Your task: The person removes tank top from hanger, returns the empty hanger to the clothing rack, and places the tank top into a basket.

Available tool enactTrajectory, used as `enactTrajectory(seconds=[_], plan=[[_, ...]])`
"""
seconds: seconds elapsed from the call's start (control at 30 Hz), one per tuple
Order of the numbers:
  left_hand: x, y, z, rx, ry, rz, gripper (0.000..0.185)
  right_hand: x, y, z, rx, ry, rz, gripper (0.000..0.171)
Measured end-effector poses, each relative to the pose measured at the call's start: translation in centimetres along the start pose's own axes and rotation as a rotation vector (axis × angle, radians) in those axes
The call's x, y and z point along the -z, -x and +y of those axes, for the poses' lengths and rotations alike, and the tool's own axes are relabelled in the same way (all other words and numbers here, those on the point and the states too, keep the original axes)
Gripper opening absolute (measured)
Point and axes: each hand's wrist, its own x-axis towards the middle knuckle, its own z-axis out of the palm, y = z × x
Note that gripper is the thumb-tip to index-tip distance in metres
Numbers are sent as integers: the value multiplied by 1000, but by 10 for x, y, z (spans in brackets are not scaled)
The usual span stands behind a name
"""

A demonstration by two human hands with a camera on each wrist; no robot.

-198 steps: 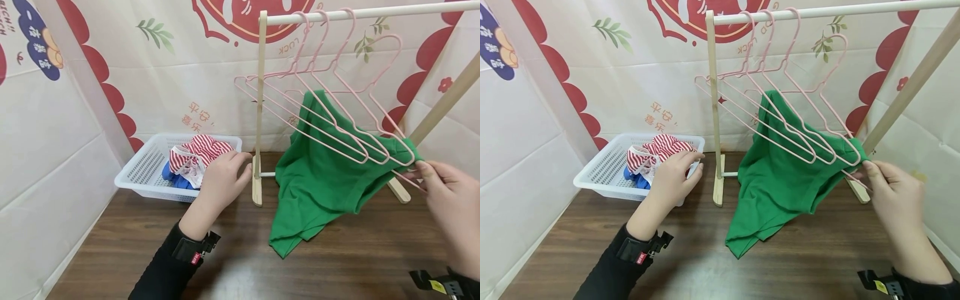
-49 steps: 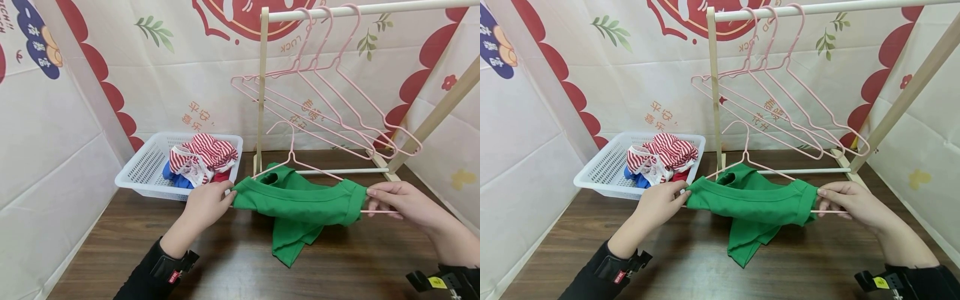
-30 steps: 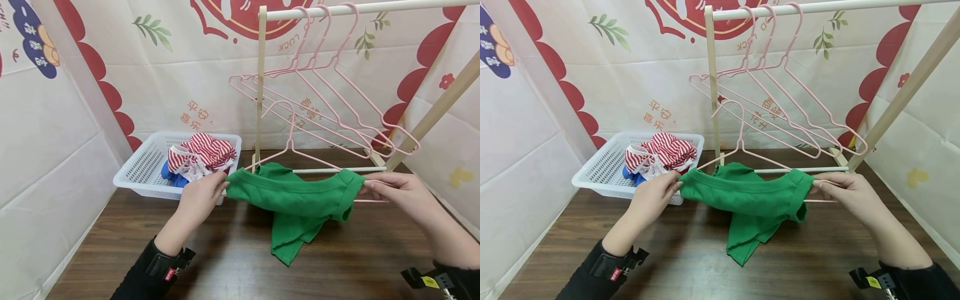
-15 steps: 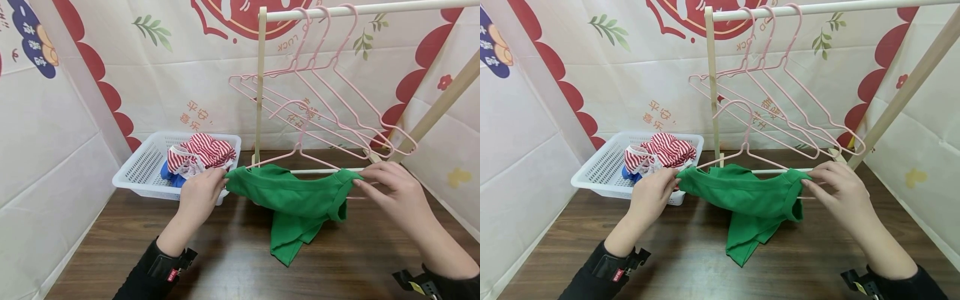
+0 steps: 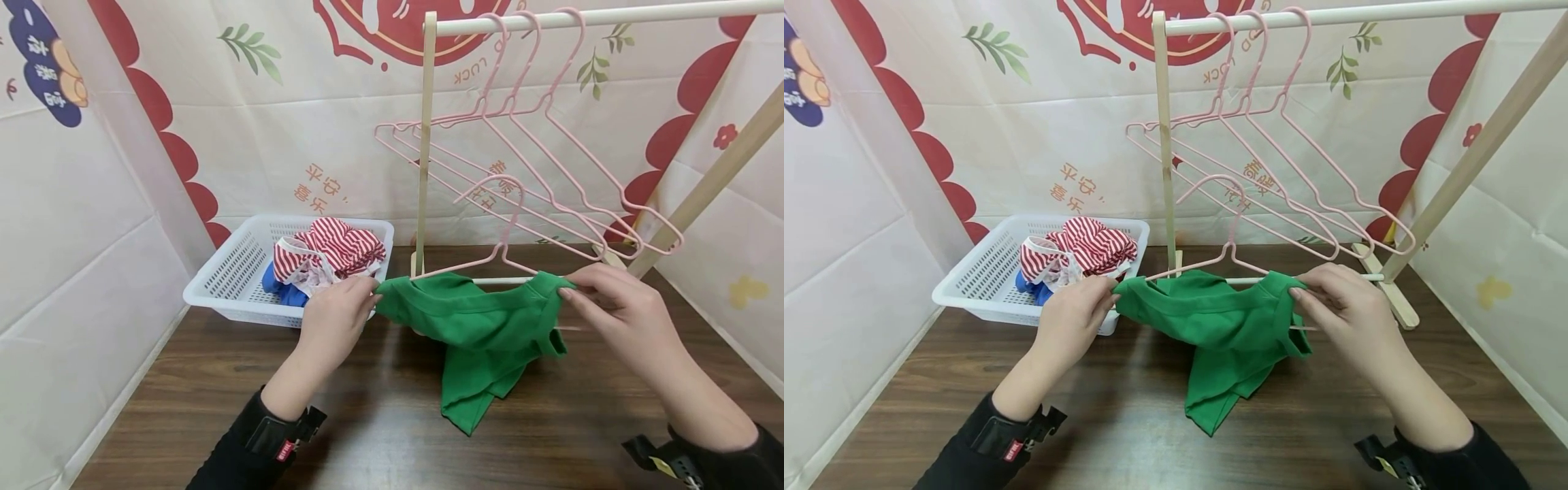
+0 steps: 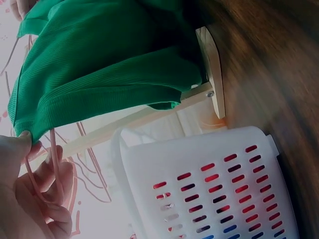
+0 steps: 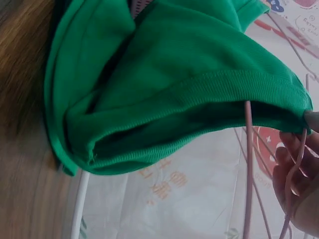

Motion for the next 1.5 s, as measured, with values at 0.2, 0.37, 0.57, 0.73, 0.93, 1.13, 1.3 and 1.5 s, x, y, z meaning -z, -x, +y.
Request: enactTrajectory(seconds=[0.2, 0.37, 0.57, 0.73, 0.93, 1.13, 1.3, 1.5], plan=[[-2, -2, 3, -5, -9, 1, 11, -3, -5, -10, -13, -6, -6, 21], [-1, -4, 6, 2, -1, -17, 10, -6, -7, -16, -40, -49, 16, 18], [5, -4, 10, 84, 141, -98, 11, -5, -3, -20, -210, -128, 28, 16], [11, -4, 11, 234, 352, -167, 19, 0, 1, -20, -378, -201, 10, 10], [14, -7, 7, 378, 550, -127, 22, 3, 3, -18, -429, -257, 2, 12], [12, -12, -1, 555, 769, -98, 23, 5, 2, -15, -436, -289, 11, 11], [10, -15, -6, 646, 860, -89, 24, 8, 2, -13, -466, -301, 19, 11], [10, -18, -8, 694, 1003, -33, 25, 13, 4, -10, -507, -321, 39, 10]])
